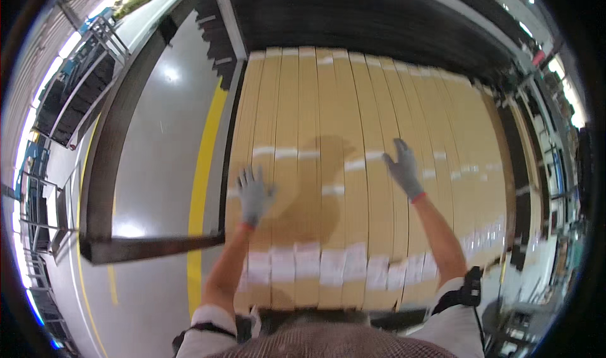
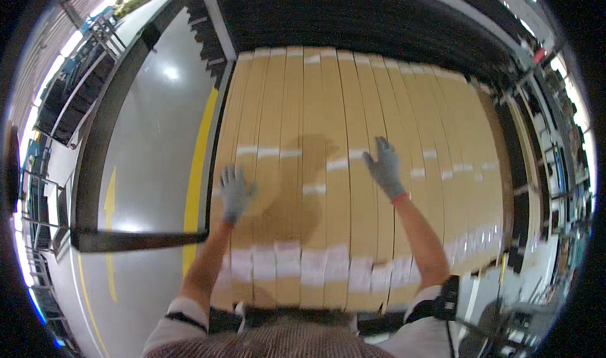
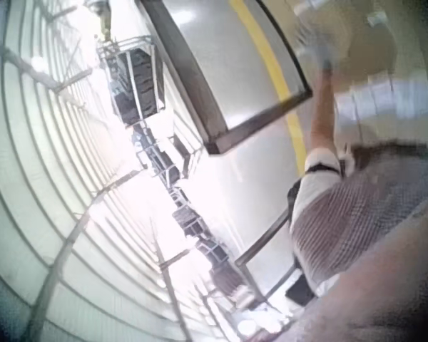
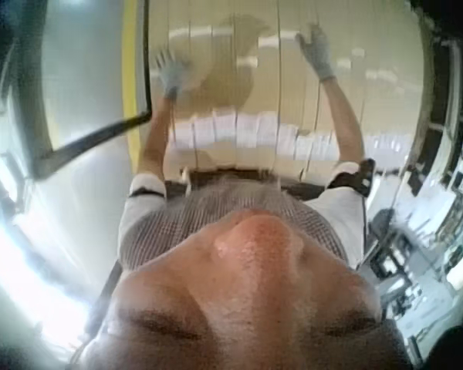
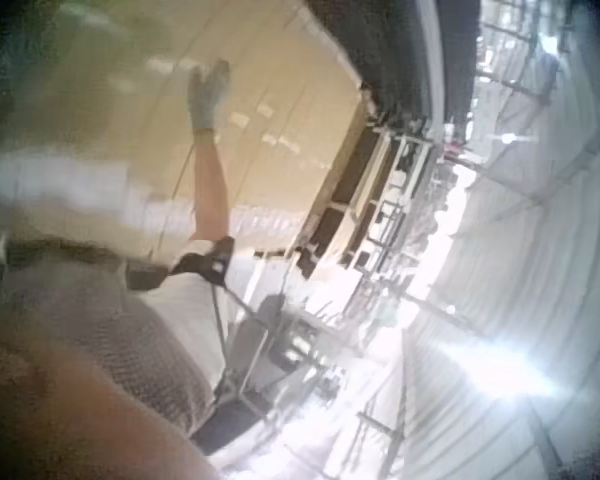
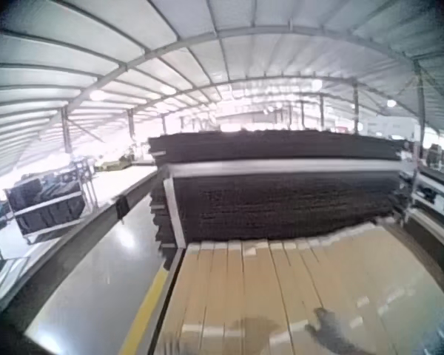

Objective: Handling and organizing wooden or cardboard strips on a worktable, applying labels, and using tape.

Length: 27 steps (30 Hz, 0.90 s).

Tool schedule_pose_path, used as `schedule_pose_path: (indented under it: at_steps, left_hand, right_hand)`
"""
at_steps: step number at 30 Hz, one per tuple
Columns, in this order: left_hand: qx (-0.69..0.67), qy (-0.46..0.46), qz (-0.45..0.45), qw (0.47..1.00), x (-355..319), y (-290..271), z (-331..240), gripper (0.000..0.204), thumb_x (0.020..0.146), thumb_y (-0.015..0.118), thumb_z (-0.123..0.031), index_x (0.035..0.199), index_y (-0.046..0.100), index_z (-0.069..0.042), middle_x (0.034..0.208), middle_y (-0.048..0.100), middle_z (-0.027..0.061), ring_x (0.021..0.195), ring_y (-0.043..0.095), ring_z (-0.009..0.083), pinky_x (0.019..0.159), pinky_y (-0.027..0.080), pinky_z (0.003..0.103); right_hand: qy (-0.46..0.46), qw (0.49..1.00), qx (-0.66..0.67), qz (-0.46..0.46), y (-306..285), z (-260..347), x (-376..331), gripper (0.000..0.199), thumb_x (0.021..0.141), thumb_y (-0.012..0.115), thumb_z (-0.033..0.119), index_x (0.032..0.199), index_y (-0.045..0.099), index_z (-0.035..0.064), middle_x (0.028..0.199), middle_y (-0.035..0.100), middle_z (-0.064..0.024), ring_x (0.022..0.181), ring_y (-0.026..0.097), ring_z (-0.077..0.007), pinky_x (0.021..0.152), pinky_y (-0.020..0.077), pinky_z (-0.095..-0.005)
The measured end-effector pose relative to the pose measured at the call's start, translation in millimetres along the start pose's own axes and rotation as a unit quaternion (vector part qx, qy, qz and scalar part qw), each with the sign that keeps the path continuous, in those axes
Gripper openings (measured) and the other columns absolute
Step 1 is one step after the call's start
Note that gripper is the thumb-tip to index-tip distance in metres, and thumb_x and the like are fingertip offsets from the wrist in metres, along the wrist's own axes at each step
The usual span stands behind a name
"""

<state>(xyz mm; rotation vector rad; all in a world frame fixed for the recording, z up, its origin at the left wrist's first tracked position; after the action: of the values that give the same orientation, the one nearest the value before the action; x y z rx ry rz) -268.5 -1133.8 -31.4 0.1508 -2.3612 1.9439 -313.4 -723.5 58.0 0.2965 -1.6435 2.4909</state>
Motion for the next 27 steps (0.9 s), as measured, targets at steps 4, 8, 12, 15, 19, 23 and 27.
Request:
schedule_pose_path:
  at_steps: [4,8,12,15,19,23,27]
  left_hand:
    - [0.015,0.029,-0.003,0.999,-11,6,-45,0.076,0.079,0.054,-0.049,0.134,0.033,-0.001,0.138,0.024,0.0333,0.129,0.019,0.0495,0.107,0.009,0.055]
    - [0.036,-0.03,0.075,0.996,-12,4,-43,0.077,0.08,0.053,-0.047,0.137,0.028,-0.002,0.14,0.019,0.0331,0.131,0.015,0.0472,0.107,0.008,0.054]
    - [0.035,-0.032,0.098,0.994,-2,20,-50,0.078,0.077,0.055,-0.05,0.134,0.034,-0.001,0.14,0.021,0.0324,0.13,0.017,0.0483,0.106,0.009,0.055]
    - [0.041,-0.045,0.104,0.993,-1,21,-44,0.08,0.075,0.055,-0.051,0.134,0.034,-0.001,0.139,0.021,0.0325,0.13,0.017,0.0481,0.106,0.01,0.055]
    - [0.035,-0.042,0.106,0.993,7,24,-55,0.08,0.075,0.056,-0.05,0.135,0.034,-0.001,0.139,0.021,0.0331,0.13,0.017,0.0483,0.106,0.01,0.055]
    - [0.039,-0.037,0.089,0.995,0,13,-42,0.08,0.075,0.056,-0.05,0.135,0.034,-0.002,0.138,0.023,0.0325,0.129,0.019,0.0483,0.106,0.01,0.055]
    - [0.02,-0.035,0.069,0.997,-11,-1,-41,0.078,0.077,0.056,-0.05,0.134,0.034,-0.003,0.137,0.027,0.0322,0.129,0.022,0.0471,0.106,0.012,0.055]
  right_hand:
    - [-0.131,0.991,-0.015,-0.022,124,64,132,0.062,0.078,0.06,0.031,0.125,0.04,-0.0037,0.134,0.036,-0.0229,0.125,0.032,-0.0381,0.104,0.0246,-0.0463]
    - [-0.243,0.967,0.018,-0.068,189,170,236,0.064,0.075,0.062,0.032,0.124,0.041,-0.0031,0.131,0.038,-0.0214,0.125,0.032,-0.0365,0.103,0.0255,-0.0467]
    - [-0.226,0.962,-0.031,-0.149,212,166,334,0.067,0.078,0.059,0.037,0.129,0.038,-0.0014,0.138,0.035,-0.0184,0.129,0.03,-0.0333,0.107,0.022,-0.0452]
    - [-0.157,0.983,-0.074,-0.059,211,118,390,0.076,0.082,0.049,0.053,0.136,0.032,0.0028,0.143,0.029,-0.0159,0.133,0.024,-0.03,0.11,0.0153,-0.0437]
    - [-0.061,0.99,-0.128,0.017,234,45,409,0.086,0.082,0.036,0.066,0.139,0.026,0.0031,0.145,0.026,-0.0147,0.135,0.022,-0.0279,0.111,0.0136,-0.0427]
    - [-0.042,0.985,-0.164,0.029,222,51,383,0.087,0.083,0.034,0.067,0.139,0.025,0.001,0.145,0.025,-0.0148,0.135,0.021,-0.0279,0.111,0.0132,-0.0422]
    - [-0.092,0.988,-0.119,0.04,207,36,305,0.079,0.087,0.036,0.058,0.137,0.027,-0.003,0.143,0.027,-0.0196,0.134,0.022,-0.0326,0.11,0.0138,-0.0451]
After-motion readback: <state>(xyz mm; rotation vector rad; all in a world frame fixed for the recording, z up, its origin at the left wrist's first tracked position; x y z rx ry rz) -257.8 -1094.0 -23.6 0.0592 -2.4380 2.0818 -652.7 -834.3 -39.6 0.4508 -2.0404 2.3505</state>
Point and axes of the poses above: each hand's wrist, its own x-axis towards the middle knuckle, its own y-axis out of the palm, z = x × y, the point moved 10 cm from there along x, towards the middle knuckle
